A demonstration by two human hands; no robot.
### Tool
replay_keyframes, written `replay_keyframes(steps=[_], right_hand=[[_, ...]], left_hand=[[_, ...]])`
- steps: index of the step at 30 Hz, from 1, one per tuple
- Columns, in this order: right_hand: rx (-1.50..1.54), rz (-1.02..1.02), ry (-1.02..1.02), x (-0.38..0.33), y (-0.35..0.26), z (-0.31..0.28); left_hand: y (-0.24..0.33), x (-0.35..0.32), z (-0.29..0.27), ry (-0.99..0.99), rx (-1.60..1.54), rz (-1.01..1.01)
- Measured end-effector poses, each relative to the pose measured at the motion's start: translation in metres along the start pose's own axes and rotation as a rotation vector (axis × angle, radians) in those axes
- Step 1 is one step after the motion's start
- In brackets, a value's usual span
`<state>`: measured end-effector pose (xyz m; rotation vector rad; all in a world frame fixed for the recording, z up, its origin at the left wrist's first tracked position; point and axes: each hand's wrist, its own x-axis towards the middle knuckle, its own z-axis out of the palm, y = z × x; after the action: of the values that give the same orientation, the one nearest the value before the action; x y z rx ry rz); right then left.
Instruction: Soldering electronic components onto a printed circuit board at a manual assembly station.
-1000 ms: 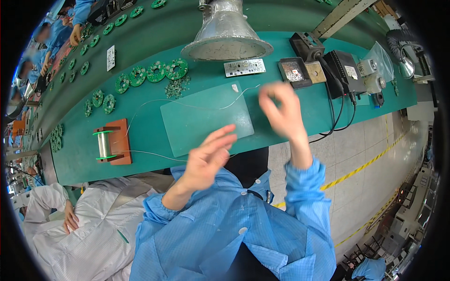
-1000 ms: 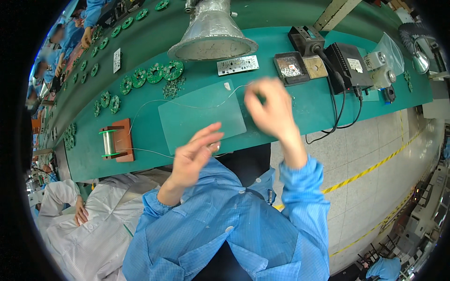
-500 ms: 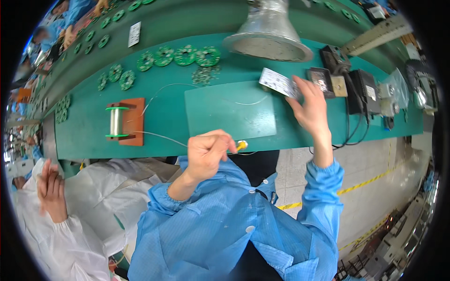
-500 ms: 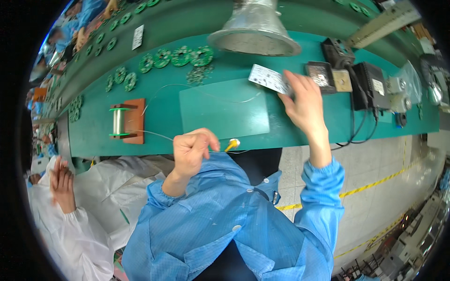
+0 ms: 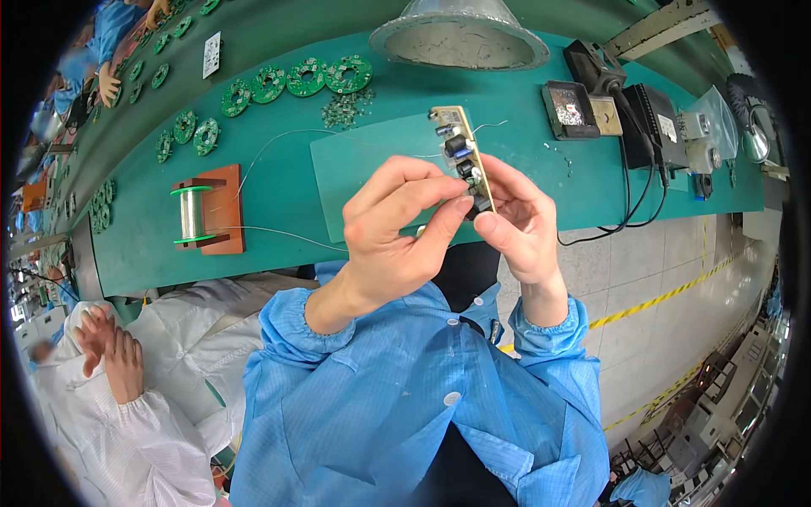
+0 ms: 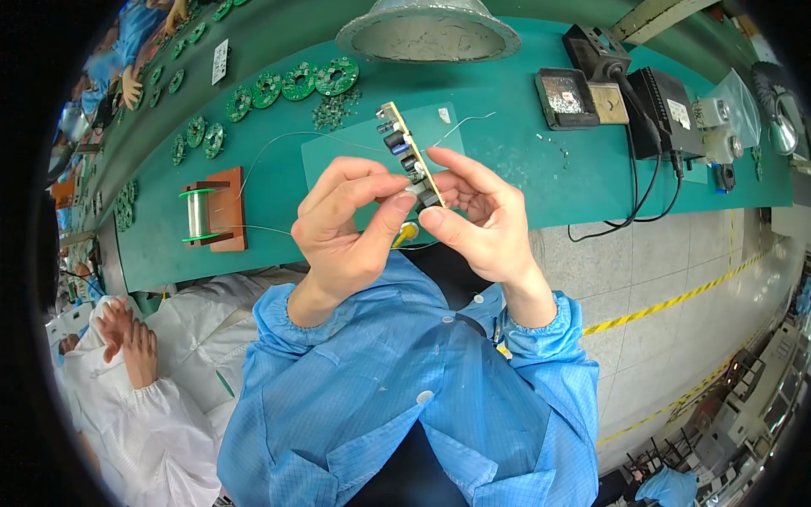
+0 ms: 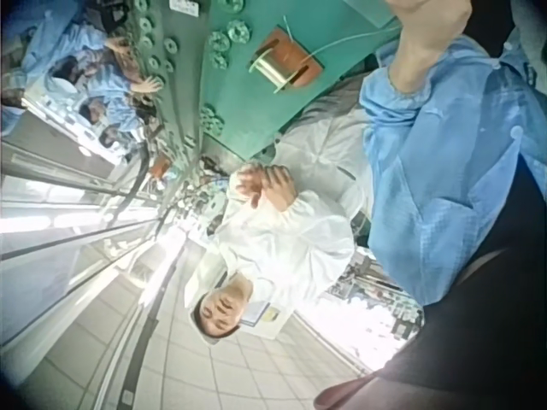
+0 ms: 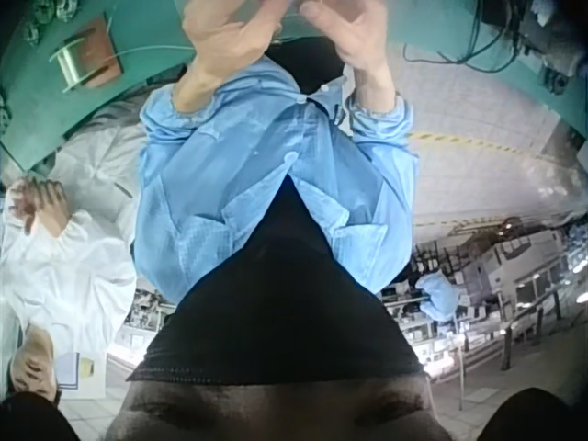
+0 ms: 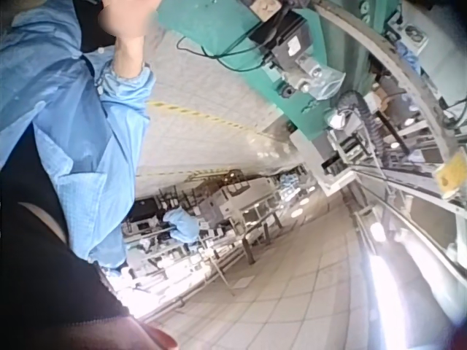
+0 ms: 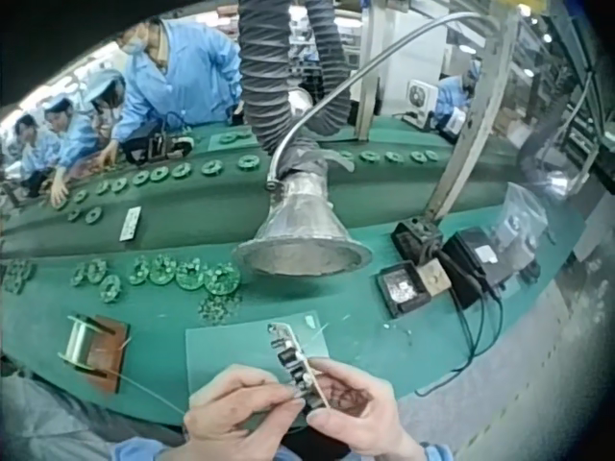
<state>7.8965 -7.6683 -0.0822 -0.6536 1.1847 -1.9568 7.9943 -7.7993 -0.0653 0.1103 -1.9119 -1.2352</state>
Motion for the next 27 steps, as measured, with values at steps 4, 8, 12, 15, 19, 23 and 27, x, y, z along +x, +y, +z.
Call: replay_keyframes(steps=[4, 8, 12, 15, 19, 23, 27], right_hand=[[-0.209, -0.076, 0.011, -0.005, 0.003, -0.002], [-0.313, -0.137, 0.006, -0.006, 0.005, -0.001], [-0.466, -0.233, 0.032, -0.005, 0.005, -0.002], [-0.606, -0.303, 0.038, -0.002, 0.004, 0.0], [-0.681, -0.363, 0.084, -0.003, 0.005, 0.002], [-0.605, -0.345, 0.112, -0.004, 0.011, 0.003], [-0.674, -0.394, 0.16, -0.004, 0.013, 0.003]], left_hand=[[0.004, -0.002, 0.005, 0.037, -0.009, -0.073], [0.004, -0.003, 0.008, 0.092, -0.073, -0.139], [0.002, -0.003, 0.009, 0.07, -0.112, -0.172], [0.005, -0.003, 0.01, 0.077, -0.223, -0.273], [0.005, -0.002, 0.009, 0.072, -0.371, -0.398], [0.0, -0.003, 0.012, 0.087, -0.293, -0.27], [-0.001, -0.004, 0.009, 0.036, -0.157, -0.137]])
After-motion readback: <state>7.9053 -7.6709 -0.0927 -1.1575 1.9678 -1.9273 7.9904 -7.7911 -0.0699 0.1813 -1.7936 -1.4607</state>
